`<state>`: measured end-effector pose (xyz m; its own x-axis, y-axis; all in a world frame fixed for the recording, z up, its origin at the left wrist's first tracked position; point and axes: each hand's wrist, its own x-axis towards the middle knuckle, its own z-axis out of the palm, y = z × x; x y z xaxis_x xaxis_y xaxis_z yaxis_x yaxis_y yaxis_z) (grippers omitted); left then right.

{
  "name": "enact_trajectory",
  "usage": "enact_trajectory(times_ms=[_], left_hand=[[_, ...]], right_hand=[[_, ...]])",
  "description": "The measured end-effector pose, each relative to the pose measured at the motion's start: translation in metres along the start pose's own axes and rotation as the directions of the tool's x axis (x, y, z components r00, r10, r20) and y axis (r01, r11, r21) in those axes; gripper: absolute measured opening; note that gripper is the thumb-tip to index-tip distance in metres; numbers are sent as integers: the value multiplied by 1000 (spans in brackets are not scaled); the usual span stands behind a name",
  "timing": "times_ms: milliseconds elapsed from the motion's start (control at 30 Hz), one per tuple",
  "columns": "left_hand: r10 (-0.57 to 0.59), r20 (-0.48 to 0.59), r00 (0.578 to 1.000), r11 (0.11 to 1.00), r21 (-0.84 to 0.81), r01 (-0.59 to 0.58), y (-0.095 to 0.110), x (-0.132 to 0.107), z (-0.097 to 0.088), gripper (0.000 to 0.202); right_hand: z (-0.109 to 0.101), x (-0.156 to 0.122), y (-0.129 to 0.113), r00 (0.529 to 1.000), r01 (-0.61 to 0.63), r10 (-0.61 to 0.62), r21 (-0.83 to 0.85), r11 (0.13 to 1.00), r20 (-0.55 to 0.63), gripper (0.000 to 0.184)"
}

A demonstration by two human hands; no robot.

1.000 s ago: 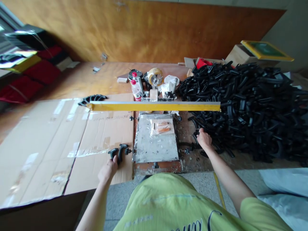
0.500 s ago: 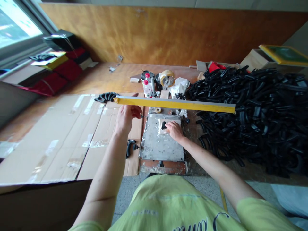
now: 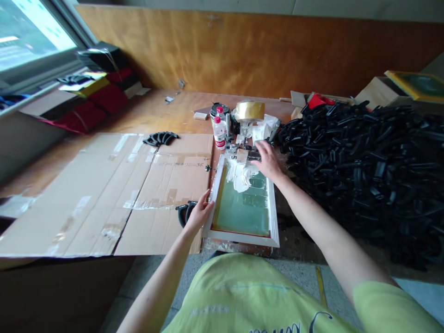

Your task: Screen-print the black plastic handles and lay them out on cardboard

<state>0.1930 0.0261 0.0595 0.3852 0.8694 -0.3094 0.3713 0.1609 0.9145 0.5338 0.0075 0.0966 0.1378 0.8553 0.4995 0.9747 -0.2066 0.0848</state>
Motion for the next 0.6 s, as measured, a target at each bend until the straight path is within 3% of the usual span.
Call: enact_trajectory(times_ms=[67,133,200,367,467,500,600], left_hand=[[-20,14,1000,1000,21,20,-20,9,5,75],[-25,32,999,999,33,24,-32,16,6,73],[-22,45,999,999,42,20,-38,18,7,72],[-32,40,999,999,8,32,-34,15,7,72],[-34,0,999,999,6,34,-28,12,7,69],[-30,-11,999,999,9,30,-27,11,7,67],[-13,-12,1000,1000,16,13,-24,9,5,65]], right_hand=[[9,22,-29,993,-14,-16,254,967,116,43],[14,28,-51,960,-31,-64,329,944,274,24],[14,17,-60,928,-25,-108,348,937,357,13],[-9,-31,-44,866,237,-397,450,861,304,16],[-17,-34,-34,806,318,-520,535,783,282,14],[-17,-32,-34,813,305,-512,548,779,277,11],[-8,-33,-41,903,226,-376,514,828,210,13]])
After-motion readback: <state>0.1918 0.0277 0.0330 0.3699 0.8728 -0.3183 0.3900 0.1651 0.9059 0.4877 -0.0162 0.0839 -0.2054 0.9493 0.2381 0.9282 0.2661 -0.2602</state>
